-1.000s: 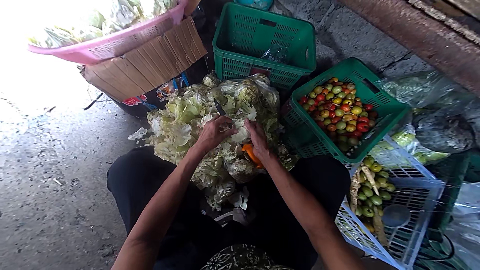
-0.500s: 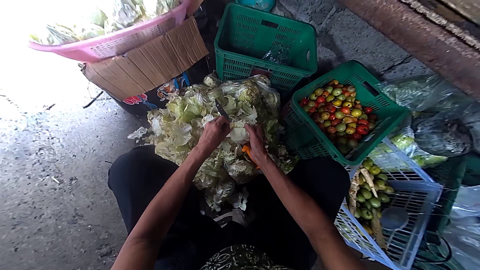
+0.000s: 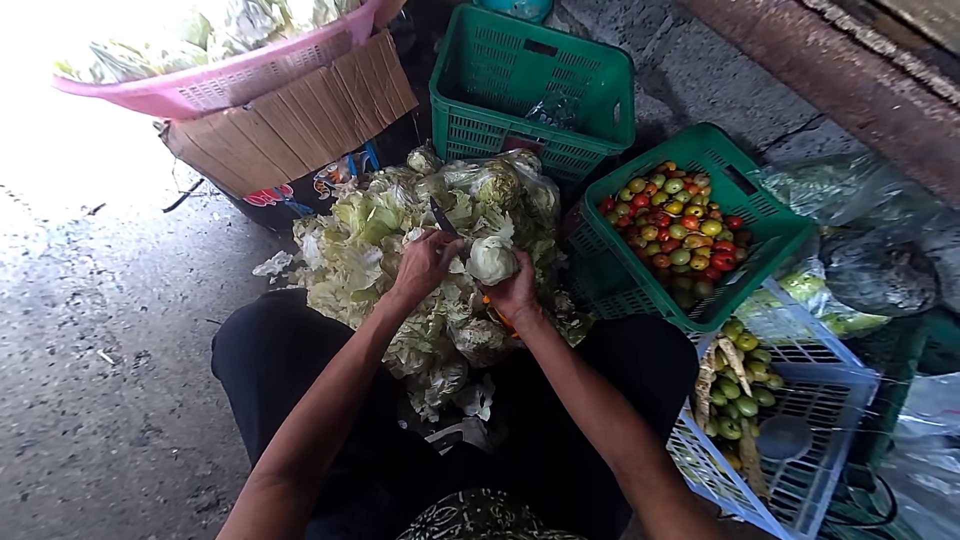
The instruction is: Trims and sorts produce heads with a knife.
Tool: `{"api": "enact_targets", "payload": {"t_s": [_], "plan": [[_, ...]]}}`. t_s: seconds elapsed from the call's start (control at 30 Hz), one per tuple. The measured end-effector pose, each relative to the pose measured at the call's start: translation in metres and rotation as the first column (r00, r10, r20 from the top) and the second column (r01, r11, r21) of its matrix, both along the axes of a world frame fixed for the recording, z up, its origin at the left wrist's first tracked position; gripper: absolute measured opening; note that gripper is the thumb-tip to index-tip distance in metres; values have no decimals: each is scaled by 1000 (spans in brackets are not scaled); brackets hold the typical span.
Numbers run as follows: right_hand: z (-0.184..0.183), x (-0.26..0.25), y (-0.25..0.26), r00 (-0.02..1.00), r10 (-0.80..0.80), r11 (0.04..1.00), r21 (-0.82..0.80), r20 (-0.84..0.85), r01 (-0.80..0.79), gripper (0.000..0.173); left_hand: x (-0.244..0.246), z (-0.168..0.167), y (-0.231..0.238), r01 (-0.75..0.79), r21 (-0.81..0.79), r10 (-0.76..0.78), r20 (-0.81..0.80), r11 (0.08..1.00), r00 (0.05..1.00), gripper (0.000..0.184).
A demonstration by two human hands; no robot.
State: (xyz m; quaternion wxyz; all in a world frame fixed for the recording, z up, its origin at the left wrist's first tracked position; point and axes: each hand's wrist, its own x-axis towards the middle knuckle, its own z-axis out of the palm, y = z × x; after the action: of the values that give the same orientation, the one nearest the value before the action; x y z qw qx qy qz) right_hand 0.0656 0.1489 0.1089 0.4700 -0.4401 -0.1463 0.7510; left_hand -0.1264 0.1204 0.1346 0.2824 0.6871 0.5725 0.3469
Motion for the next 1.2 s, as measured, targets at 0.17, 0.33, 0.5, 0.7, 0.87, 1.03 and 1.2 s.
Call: {"api": "enact_targets", "payload": {"t_s": [0.17, 0.33, 0.5, 0.7, 0.87, 1.03, 1.2], "plan": [[0, -8, -4, 989, 11, 999, 34, 150, -16, 37, 14, -4, 2, 120, 77, -131, 161, 990, 978, 36], [0, -8, -8, 995, 75, 996, -38, -66, -77, 55, 20, -4, 10, -121, -128, 175, 663, 984, 728, 15], [0, -6, -7, 981, 39, 994, -96, -188, -58, 59, 4, 0, 2, -182, -69, 188, 104, 981, 977, 47], [0, -7, -6, 976, -14, 993, -117, -219, -12, 59, 19, -4, 5, 66, 215, -43, -110, 974, 993, 55], [3, -8, -6, 979, -54, 990, -137, -199, 26, 57, 25, -13, 6, 143, 430, -75, -171, 891, 982, 34], [5, -6, -7, 984, -11, 992, -126, -180, -12, 58, 15, -12, 8, 259, 417, -191, -198, 871, 962, 29], [7, -7, -7, 989, 46, 985, -156, -143, -69, 62, 6, -10, 10, 292, 364, -232, -198, 885, 952, 21]]}}
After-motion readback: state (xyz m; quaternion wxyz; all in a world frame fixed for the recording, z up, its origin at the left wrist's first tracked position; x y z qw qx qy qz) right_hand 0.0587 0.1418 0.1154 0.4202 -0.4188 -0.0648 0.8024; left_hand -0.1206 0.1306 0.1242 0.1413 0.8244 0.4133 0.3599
